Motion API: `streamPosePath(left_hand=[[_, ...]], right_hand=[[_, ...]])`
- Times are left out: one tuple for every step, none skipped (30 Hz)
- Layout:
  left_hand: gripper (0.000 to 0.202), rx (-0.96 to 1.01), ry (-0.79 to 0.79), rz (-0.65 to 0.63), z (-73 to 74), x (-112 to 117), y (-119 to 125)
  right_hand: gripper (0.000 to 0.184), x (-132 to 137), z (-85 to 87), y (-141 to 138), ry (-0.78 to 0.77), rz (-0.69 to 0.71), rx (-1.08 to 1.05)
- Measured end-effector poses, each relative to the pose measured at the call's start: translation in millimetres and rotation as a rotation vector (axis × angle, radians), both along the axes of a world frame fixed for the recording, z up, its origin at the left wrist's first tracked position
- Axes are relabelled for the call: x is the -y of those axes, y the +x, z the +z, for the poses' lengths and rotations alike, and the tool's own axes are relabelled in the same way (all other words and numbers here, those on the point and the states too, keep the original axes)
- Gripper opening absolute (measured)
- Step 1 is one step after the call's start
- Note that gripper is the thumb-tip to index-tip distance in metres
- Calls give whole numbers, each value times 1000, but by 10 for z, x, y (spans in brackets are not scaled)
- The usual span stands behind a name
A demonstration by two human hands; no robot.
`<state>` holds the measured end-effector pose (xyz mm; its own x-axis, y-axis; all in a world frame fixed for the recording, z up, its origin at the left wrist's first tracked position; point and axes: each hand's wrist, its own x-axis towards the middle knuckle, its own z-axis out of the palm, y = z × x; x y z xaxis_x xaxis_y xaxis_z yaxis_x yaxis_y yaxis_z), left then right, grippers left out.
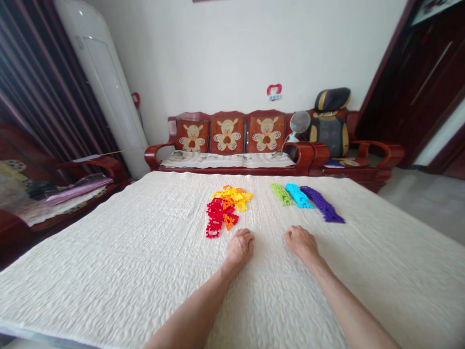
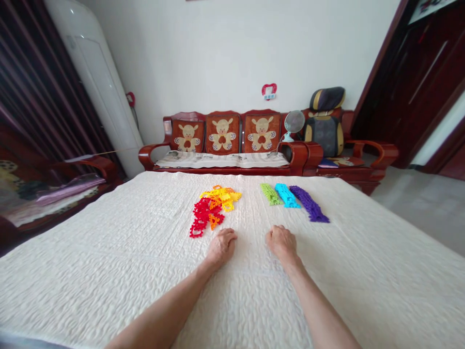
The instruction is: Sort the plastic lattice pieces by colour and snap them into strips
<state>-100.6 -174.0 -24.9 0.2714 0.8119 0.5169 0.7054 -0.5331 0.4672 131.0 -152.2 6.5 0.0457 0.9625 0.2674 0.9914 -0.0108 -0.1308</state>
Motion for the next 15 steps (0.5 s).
streamPosePath(left_hand=[[26, 5, -5, 0, 4, 2, 3], [26, 10, -11, 2, 8, 4, 6], [26, 15, -16, 6, 9, 7, 9], [26, 20, -20, 11, 9, 10, 13], [27, 26, -23, 16, 8, 12, 16], [28, 32, -23, 21, 6, 14, 18], [28, 38, -22, 22, 3, 14, 20], [29, 44, -22, 20, 1, 14, 21], [29, 52, -21, 19, -1, 13, 22], [29, 62, -22, 19, -2, 11, 22], [29, 71, -24, 21, -3, 8, 22], [30, 77, -27, 24, -3, 5, 22], [30, 79, -30, 25, -2, 2, 22], [30, 78, -31, 24, -2, -2, 22], [31, 73, -31, 22, -1, -5, 21]], right_hand=[[25, -81, 29, -31, 2, -1, -13], [25, -155, 38, -59, 21, 5, -35], [26, -217, 27, -82, 54, 21, -60], [27, -267, -2, -98, 94, 40, -84], [28, -303, -44, -106, 131, 58, -106], [28, -327, -93, -105, 162, 75, -125], [27, -340, -142, -97, 186, 89, -143], [25, -347, -186, -85, 206, 103, -160], [25, -349, -219, -69, 220, 116, -176], [24, -350, -240, -52, 227, 127, -191], [24, -351, -251, -36, 229, 134, -201], [23, -356, -253, -20, 229, 139, -208], [23, -363, -250, -6, 226, 142, -211], [22, -375, -244, 7, 221, 141, -214], [22, -390, -239, 20, 219, 137, -219]])
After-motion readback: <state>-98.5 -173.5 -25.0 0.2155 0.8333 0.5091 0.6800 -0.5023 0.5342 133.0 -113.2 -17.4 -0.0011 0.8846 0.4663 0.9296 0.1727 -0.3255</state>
